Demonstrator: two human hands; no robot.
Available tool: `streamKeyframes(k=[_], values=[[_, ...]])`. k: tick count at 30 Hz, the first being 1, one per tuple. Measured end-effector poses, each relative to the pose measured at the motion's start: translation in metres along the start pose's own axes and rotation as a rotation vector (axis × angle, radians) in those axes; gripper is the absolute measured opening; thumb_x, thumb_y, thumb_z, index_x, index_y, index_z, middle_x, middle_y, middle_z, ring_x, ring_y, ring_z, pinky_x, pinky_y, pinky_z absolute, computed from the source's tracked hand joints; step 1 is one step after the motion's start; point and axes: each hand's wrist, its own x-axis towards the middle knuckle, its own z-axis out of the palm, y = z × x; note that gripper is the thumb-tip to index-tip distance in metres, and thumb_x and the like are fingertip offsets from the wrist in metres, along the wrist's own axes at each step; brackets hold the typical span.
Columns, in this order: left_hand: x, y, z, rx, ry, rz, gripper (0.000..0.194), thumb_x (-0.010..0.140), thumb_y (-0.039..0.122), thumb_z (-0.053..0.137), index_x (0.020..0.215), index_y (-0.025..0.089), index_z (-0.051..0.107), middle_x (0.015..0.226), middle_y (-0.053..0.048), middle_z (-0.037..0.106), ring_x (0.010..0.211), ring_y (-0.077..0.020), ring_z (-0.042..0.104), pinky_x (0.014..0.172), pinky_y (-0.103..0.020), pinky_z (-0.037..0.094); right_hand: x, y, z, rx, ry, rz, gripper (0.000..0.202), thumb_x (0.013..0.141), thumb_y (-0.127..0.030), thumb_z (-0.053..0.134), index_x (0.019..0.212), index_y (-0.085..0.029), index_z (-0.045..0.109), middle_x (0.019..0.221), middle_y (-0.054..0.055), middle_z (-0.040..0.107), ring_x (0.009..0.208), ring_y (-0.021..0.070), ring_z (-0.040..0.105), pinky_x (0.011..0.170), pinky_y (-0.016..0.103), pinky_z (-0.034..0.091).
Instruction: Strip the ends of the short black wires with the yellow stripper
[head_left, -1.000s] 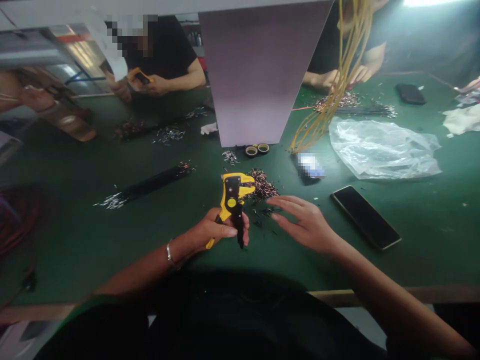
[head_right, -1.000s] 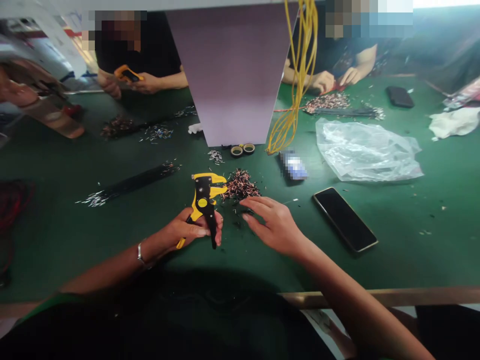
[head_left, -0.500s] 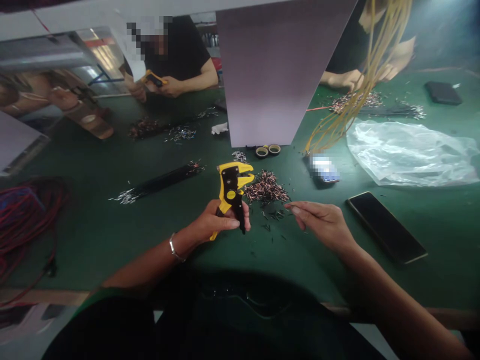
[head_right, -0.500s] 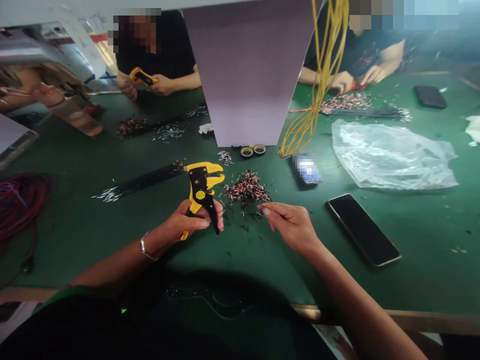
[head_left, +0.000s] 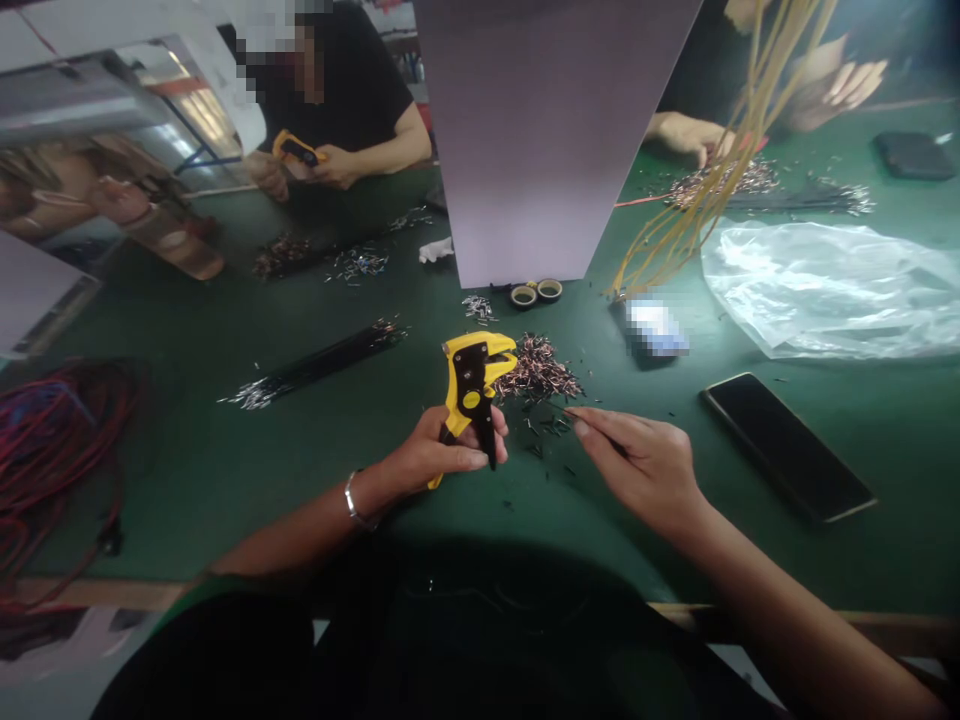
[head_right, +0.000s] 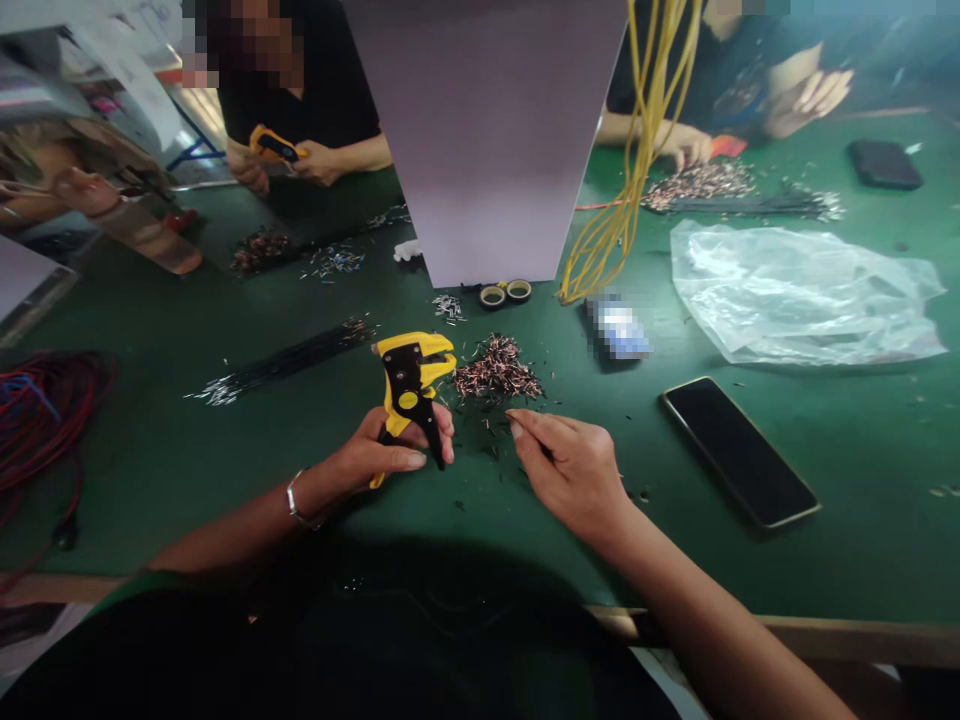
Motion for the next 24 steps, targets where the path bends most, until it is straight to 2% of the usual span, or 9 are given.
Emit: streamKeyframes(k=[10,15,24], values=[[0.000,-0.005,-0.002,0.031,-0.019,-0.008,0.039,0.074,0.022,0.078,0.111,0.013,0.068,0.094,-0.010,0.073,0.088,-0.0221,0.069,0.086,-0.038,0.054,0.002,-0.012,0.001,-0.050,0.003,-0.132,0.023,0.092,-0.011,0.056,0.097,-0.011,0.078,0.073,0.009,0.079,0.057,0.0184,0.074,0.054,0.027,0.060],[0.000,-0.007,-0.002,0.070,-0.023,0.024,0.038,0.076,0.020,0.079,0.112,0.014,0.069,0.099,-0.010,0.072,0.089,-0.0216,0.070,0.086,-0.037,0.055,0.002,-0.016,0.002,-0.066,0.017,-0.213,0.021,0.091,-0.008,0.056,0.097,-0.007,0.077,0.069,0.011,0.076,0.053,0.0187,0.070,0.052,0.030,0.058],[0.000,-0.006,0.002,0.062,0.038,0.020,0.035,0.075,0.019,0.080,0.108,0.013,0.069,0.095,-0.008,0.071,0.087,-0.0202,0.071,0.084,-0.035,0.056,0.000,-0.018,0.003,-0.069,-0.008,-0.232,0.023,0.091,-0.006,0.055,0.100,-0.008,0.076,0.068,0.010,0.075,0.048,0.0153,0.064,0.048,0.029,0.053]])
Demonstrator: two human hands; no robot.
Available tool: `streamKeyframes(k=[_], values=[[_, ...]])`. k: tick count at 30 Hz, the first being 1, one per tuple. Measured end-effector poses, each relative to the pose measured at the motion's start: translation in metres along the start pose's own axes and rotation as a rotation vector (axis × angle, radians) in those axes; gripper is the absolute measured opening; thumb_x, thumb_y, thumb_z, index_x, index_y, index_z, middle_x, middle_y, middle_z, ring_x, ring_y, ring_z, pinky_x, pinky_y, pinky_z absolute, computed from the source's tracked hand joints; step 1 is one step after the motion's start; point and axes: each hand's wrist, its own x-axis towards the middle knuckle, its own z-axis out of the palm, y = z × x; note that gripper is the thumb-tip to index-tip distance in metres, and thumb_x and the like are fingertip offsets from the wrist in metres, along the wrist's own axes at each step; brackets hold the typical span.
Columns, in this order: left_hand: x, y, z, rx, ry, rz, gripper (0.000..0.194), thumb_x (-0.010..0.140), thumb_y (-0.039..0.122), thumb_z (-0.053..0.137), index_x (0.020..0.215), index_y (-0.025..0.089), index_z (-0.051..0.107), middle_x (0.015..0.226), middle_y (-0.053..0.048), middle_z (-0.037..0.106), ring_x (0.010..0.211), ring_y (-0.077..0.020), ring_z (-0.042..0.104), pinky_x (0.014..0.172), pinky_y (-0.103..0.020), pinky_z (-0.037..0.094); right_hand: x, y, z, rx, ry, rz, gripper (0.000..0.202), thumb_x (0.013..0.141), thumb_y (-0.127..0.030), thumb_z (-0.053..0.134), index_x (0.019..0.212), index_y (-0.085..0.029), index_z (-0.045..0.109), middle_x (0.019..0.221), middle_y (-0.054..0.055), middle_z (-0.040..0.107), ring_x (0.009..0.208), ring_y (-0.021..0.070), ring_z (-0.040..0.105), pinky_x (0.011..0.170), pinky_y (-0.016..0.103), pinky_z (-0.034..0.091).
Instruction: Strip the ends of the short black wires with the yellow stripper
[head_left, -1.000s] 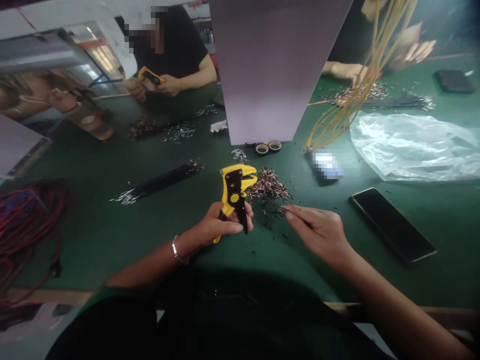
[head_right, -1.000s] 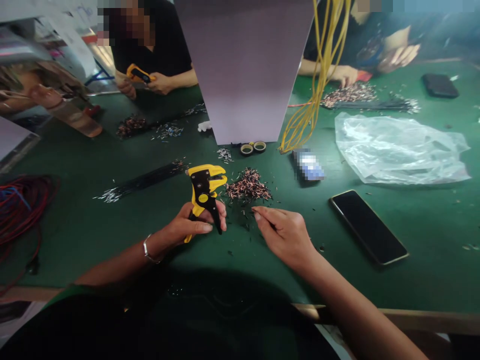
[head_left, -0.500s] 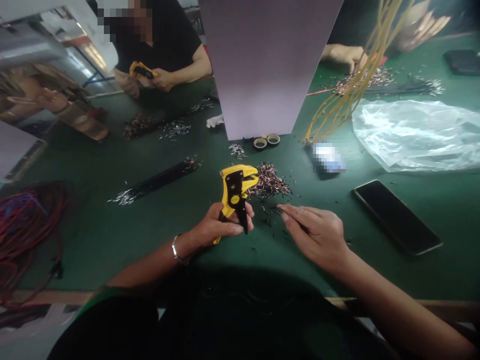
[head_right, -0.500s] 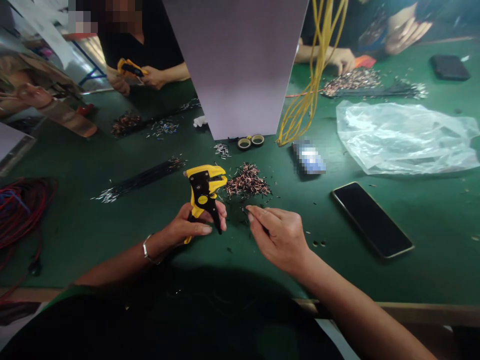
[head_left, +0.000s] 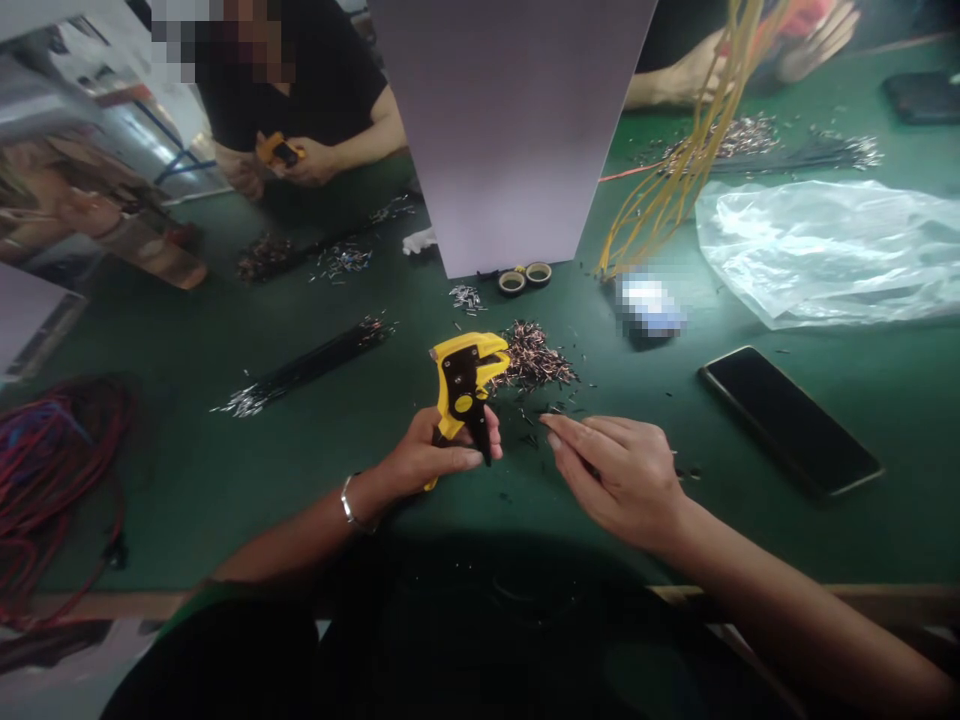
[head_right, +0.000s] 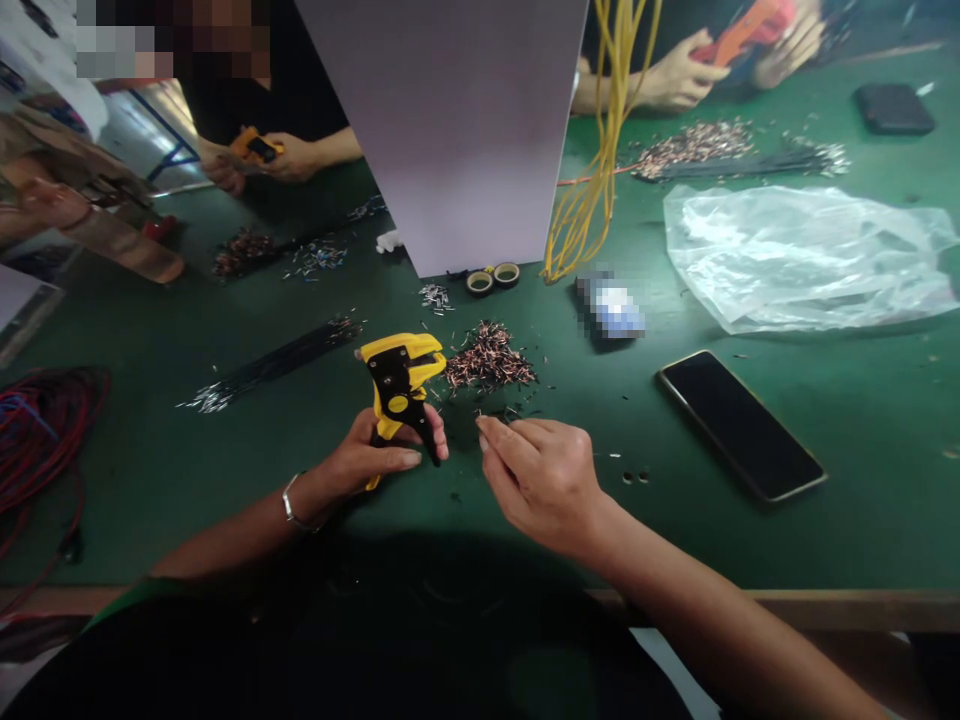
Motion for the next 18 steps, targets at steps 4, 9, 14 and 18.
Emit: streamKeyframes(k=[4,9,14,18], values=[[-0.0002,-0.0031,-0.0012,0.036,0.005,0.009,0.033,0.077,0.021,0.080,0.108,0.014,0.068,0.095,-0.007,0.070,0.088,-0.0191,0.070,0.084,-0.033,0.055,-0.0006,-0.0002,0.0004,0.001,-0.014,-0.009,0.024,0.090,-0.005,0.054,0.100,-0.008,0.075,0.067,0.009,0.075,0.047,0.0151,0.063,0.048,0.029,0.051],[-0.0015,-0.0039,-0.0012,0.094,0.024,0.015,0.029,0.081,0.023,0.077,0.107,0.014,0.067,0.094,-0.006,0.069,0.086,-0.0170,0.068,0.083,-0.031,0.054,-0.0012,-0.0009,0.0006,0.004,-0.019,-0.025,0.023,0.090,-0.004,0.054,0.098,-0.008,0.075,0.067,0.009,0.075,0.048,0.0151,0.063,0.049,0.029,0.051],[-0.0023,-0.0039,0.0001,0.172,0.044,0.015,0.026,0.083,0.027,0.075,0.102,0.014,0.065,0.089,-0.006,0.069,0.083,-0.0168,0.066,0.083,-0.032,0.053,-0.0002,-0.0025,0.0001,0.013,-0.037,-0.009,0.025,0.091,-0.005,0.052,0.096,-0.009,0.077,0.064,0.008,0.073,0.048,0.0157,0.063,0.048,0.029,0.051],[-0.0018,-0.0051,-0.0010,0.218,0.051,0.023,0.024,0.083,0.028,0.075,0.100,0.014,0.065,0.088,-0.006,0.069,0.081,-0.0169,0.065,0.081,-0.032,0.053,-0.0007,-0.0036,0.0004,0.019,-0.050,0.006,0.026,0.091,-0.005,0.051,0.096,-0.008,0.077,0.065,0.010,0.074,0.049,0.0168,0.065,0.049,0.031,0.053]])
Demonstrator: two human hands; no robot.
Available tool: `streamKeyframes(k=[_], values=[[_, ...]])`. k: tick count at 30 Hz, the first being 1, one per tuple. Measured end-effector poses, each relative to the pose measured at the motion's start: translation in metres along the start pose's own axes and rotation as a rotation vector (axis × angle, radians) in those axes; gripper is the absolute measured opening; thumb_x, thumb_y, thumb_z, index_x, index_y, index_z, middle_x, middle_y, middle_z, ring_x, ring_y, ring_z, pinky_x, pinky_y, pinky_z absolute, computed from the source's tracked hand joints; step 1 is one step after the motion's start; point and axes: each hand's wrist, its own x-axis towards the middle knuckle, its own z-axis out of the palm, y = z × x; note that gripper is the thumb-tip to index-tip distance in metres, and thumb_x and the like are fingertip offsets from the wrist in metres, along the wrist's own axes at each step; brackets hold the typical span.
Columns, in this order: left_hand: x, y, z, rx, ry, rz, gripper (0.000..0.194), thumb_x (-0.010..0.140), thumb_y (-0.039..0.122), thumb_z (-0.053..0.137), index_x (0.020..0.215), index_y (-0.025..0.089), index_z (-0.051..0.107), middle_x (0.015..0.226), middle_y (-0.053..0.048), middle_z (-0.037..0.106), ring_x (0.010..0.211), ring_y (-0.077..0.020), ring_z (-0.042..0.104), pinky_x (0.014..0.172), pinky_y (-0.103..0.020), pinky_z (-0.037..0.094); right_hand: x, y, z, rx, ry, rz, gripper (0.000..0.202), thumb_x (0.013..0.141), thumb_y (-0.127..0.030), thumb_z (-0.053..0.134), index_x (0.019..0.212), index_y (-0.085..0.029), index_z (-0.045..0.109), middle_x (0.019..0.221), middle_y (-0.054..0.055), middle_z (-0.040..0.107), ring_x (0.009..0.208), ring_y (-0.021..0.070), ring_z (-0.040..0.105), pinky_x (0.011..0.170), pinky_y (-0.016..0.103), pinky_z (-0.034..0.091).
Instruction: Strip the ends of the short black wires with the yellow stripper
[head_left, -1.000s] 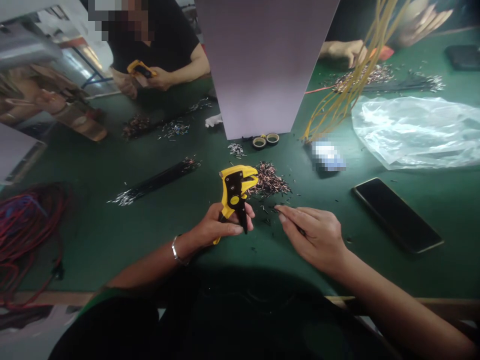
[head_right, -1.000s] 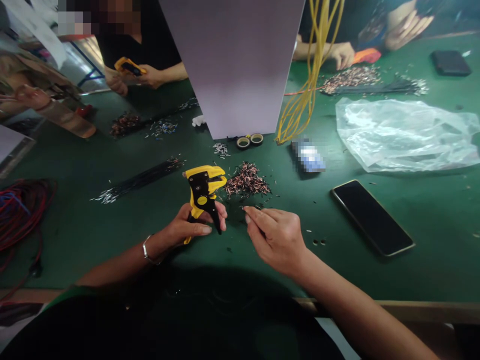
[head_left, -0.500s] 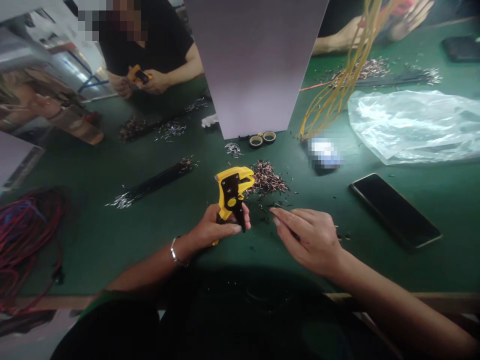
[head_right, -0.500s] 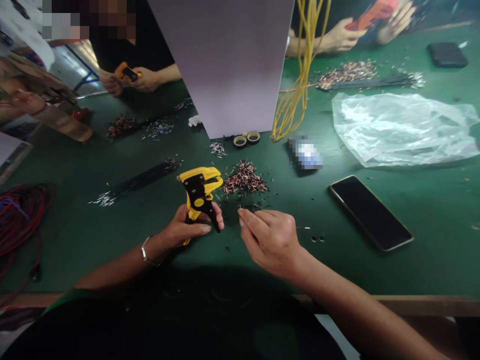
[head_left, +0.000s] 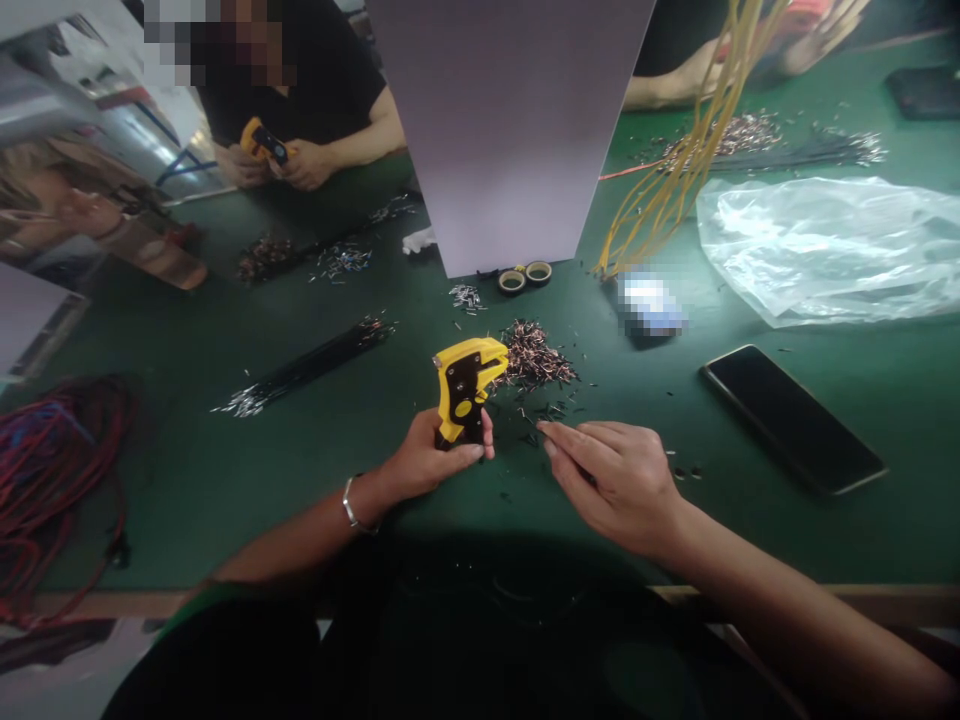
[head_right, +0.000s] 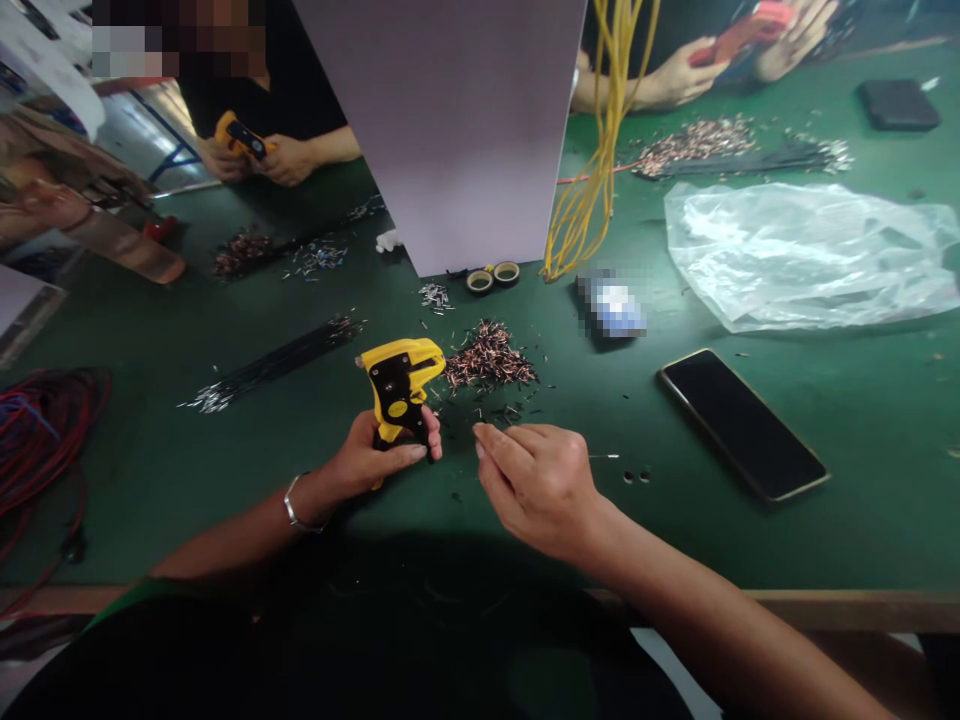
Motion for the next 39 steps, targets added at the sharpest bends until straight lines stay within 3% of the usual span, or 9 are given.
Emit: streamKeyframes(k=[5,10,17,24,27,31,39], values=[[0.001,0.001,0.001,0.091,0.018,0.016,0.021,0.084,0.030,0.073,0.092,0.013,0.065,0.083,-0.006,0.068,0.077,-0.0161,0.064,0.078,-0.032,0.053,-0.001,-0.001,0.001,-0.004,0.003,-0.001,0.026,0.092,-0.008,0.052,0.096,-0.012,0.077,0.067,0.008,0.075,0.050,0.0156,0.065,0.050,0.030,0.053],[0.001,0.006,0.004,0.166,0.052,0.021,0.021,0.084,0.033,0.070,0.085,0.013,0.064,0.075,-0.005,0.067,0.069,-0.0148,0.061,0.071,-0.029,0.051,-0.001,-0.002,-0.001,-0.002,-0.027,-0.016,0.024,0.091,-0.007,0.052,0.095,-0.008,0.076,0.063,0.008,0.072,0.047,0.0156,0.062,0.047,0.030,0.050],[0.002,0.009,0.005,0.285,0.124,-0.003,0.023,0.082,0.034,0.071,0.074,0.014,0.063,0.061,-0.002,0.065,0.058,-0.0124,0.058,0.062,-0.026,0.049,-0.004,-0.002,0.001,0.015,-0.018,-0.027,0.024,0.092,-0.007,0.052,0.097,-0.010,0.074,0.064,0.007,0.073,0.049,0.0150,0.063,0.049,0.029,0.052],[0.000,0.003,0.005,0.243,0.144,-0.067,0.025,0.080,0.035,0.073,0.072,0.014,0.063,0.053,0.000,0.061,0.049,-0.0106,0.055,0.056,-0.024,0.048,-0.002,-0.001,0.000,0.072,0.000,0.021,0.024,0.091,-0.007,0.053,0.096,-0.011,0.076,0.067,0.008,0.075,0.049,0.0158,0.066,0.050,0.028,0.055],[0.001,0.003,0.005,0.190,0.145,-0.061,0.024,0.080,0.035,0.074,0.077,0.014,0.064,0.055,0.000,0.062,0.052,-0.0113,0.056,0.058,-0.026,0.048,-0.002,0.002,0.000,0.129,0.016,0.088,0.025,0.092,-0.010,0.053,0.096,-0.015,0.078,0.073,0.007,0.079,0.056,0.0164,0.072,0.055,0.027,0.059],[0.003,0.005,0.005,0.103,0.058,-0.071,0.026,0.078,0.034,0.076,0.085,0.012,0.065,0.070,-0.004,0.067,0.064,-0.0140,0.061,0.067,-0.029,0.051,-0.004,0.008,0.001,0.152,0.042,0.157,0.025,0.091,-0.011,0.055,0.094,-0.016,0.079,0.076,0.007,0.080,0.061,0.0183,0.075,0.056,0.027,0.061],[0.003,-0.002,0.001,-0.057,-0.048,-0.054,0.032,0.077,0.029,0.080,0.101,0.012,0.066,0.089,-0.008,0.069,0.081,-0.0184,0.067,0.080,-0.034,0.054,-0.005,0.009,0.000,0.160,0.038,0.171,0.023,0.092,-0.013,0.057,0.093,-0.016,0.079,0.077,0.007,0.080,0.062,0.0181,0.076,0.057,0.026,0.061]])
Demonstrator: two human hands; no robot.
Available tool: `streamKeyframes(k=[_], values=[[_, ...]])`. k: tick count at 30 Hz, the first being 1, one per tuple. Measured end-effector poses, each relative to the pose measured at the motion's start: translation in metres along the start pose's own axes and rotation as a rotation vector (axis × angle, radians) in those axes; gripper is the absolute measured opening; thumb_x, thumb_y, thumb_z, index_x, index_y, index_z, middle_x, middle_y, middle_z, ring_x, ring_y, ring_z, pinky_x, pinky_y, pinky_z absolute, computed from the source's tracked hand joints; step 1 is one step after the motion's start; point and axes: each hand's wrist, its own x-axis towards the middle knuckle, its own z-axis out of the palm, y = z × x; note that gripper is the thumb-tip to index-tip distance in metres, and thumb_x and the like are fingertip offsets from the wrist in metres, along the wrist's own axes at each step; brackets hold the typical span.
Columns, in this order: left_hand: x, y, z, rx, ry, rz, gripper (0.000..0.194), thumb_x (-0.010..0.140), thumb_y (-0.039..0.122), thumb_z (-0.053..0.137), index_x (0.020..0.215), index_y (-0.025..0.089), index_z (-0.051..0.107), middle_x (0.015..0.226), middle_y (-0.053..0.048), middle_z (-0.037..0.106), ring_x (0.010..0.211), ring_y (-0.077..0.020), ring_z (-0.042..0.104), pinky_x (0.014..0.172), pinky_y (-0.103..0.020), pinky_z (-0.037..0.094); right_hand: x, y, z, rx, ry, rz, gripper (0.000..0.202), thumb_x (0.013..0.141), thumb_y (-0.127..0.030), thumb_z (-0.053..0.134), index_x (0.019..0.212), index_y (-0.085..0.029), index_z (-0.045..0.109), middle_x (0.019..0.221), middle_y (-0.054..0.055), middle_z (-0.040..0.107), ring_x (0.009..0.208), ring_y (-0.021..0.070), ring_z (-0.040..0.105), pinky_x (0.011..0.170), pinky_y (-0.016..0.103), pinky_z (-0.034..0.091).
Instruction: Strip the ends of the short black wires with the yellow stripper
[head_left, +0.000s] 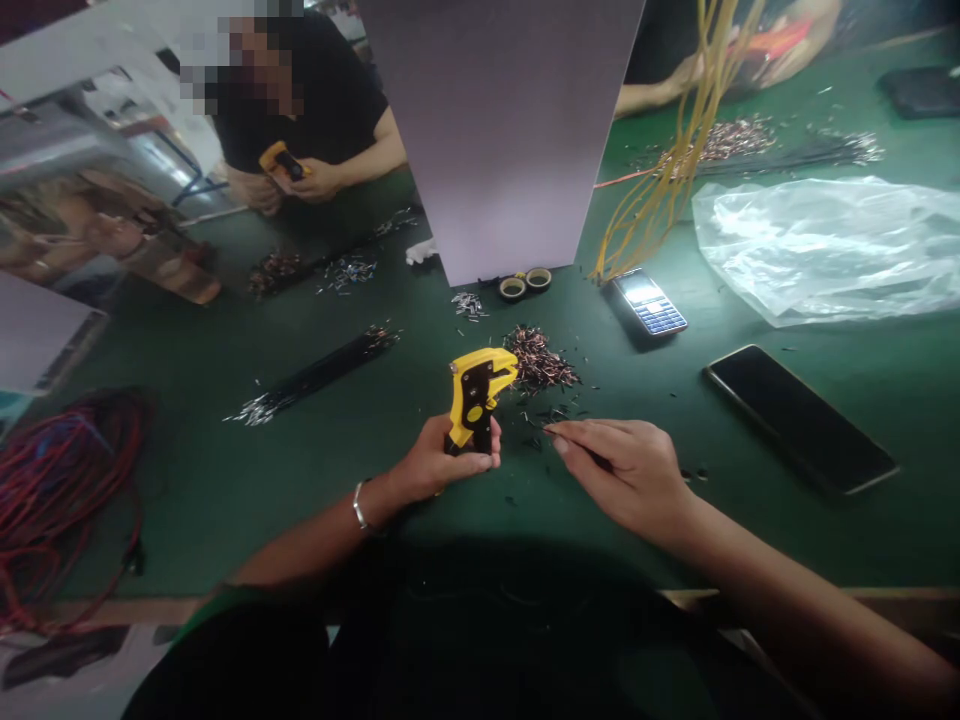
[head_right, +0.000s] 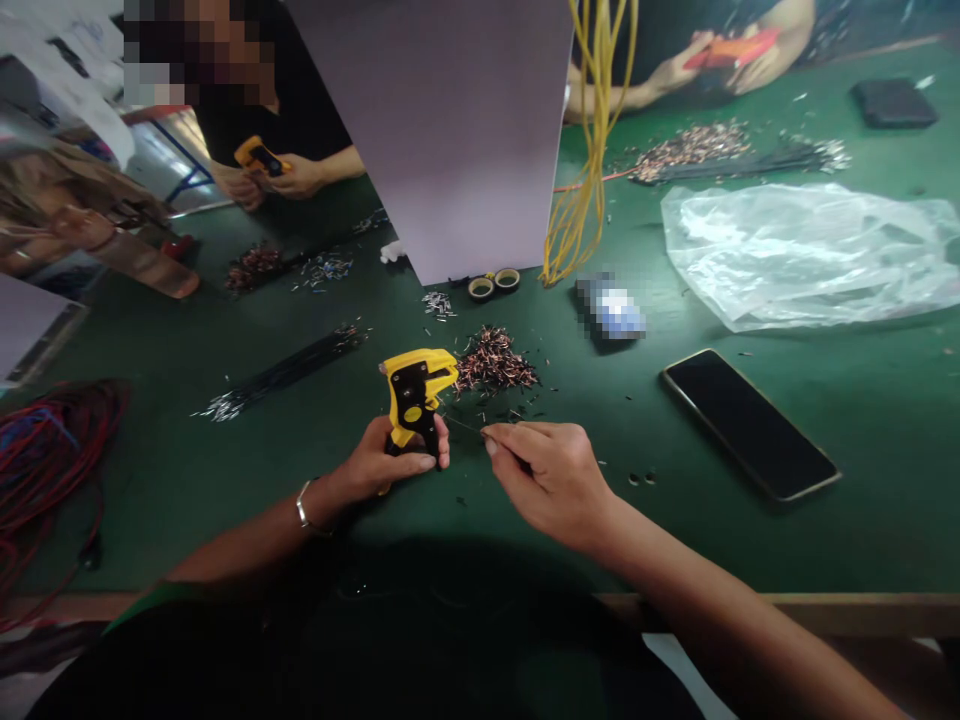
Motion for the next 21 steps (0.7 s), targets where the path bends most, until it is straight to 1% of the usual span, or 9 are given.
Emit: streamKeyframes(k=[4,6,9,13,15,18,21], values=[[-0.001,0.002,0.001,-0.056,-0.029,0.005,0.034,0.077,0.027,0.080,0.104,0.012,0.066,0.094,-0.009,0.069,0.084,-0.0197,0.068,0.081,-0.035,0.055,0.001,-0.002,-0.001,0.006,-0.011,-0.012,0.024,0.090,-0.012,0.056,0.094,-0.018,0.079,0.077,0.006,0.080,0.061,0.0166,0.075,0.059,0.026,0.062],[-0.001,0.002,0.001,-0.059,-0.028,0.015,0.035,0.077,0.026,0.080,0.105,0.012,0.066,0.095,-0.009,0.069,0.085,-0.0200,0.068,0.082,-0.035,0.055,0.002,-0.004,-0.001,0.012,-0.012,-0.016,0.025,0.091,-0.011,0.055,0.094,-0.018,0.079,0.075,0.006,0.080,0.059,0.0161,0.074,0.058,0.026,0.061],[-0.001,-0.001,0.000,-0.007,-0.001,0.020,0.036,0.078,0.026,0.080,0.107,0.013,0.066,0.095,-0.009,0.069,0.087,-0.0201,0.068,0.085,-0.036,0.055,0.002,-0.006,-0.002,0.015,-0.013,-0.023,0.025,0.091,-0.011,0.054,0.093,-0.016,0.079,0.069,0.005,0.077,0.054,0.0148,0.071,0.053,0.025,0.058],[-0.001,-0.005,-0.002,0.091,0.032,0.064,0.033,0.079,0.028,0.078,0.106,0.013,0.065,0.093,-0.009,0.070,0.087,-0.0198,0.067,0.086,-0.037,0.055,0.001,-0.007,-0.002,0.016,-0.016,-0.047,0.024,0.092,-0.011,0.054,0.091,-0.014,0.077,0.068,0.005,0.076,0.052,0.0141,0.069,0.052,0.025,0.055],[-0.001,-0.004,-0.001,0.159,0.059,0.078,0.029,0.081,0.029,0.076,0.102,0.013,0.066,0.091,-0.009,0.070,0.085,-0.0192,0.066,0.085,-0.036,0.055,0.001,-0.007,-0.002,0.017,-0.021,-0.052,0.023,0.092,-0.010,0.053,0.090,-0.013,0.076,0.067,0.006,0.075,0.052,0.0143,0.069,0.051,0.025,0.055],[-0.001,0.000,0.002,0.291,0.123,0.076,0.021,0.080,0.029,0.075,0.091,0.013,0.067,0.086,-0.007,0.070,0.079,-0.0173,0.065,0.079,-0.032,0.054,0.000,-0.009,-0.002,0.008,-0.046,-0.056,0.023,0.092,-0.010,0.053,0.091,-0.013,0.076,0.064,0.005,0.074,0.051,0.0145,0.068,0.050,0.026,0.054],[-0.001,0.002,0.004,0.370,0.188,0.048,0.020,0.081,0.032,0.074,0.077,0.014,0.065,0.068,-0.003,0.067,0.064,-0.0135,0.060,0.066,-0.027,0.050,0.001,-0.011,-0.001,0.020,-0.057,-0.066,0.023,0.091,-0.010,0.052,0.091,-0.013,0.075,0.063,0.004,0.073,0.050,0.0140,0.067,0.050,0.025,0.054]])
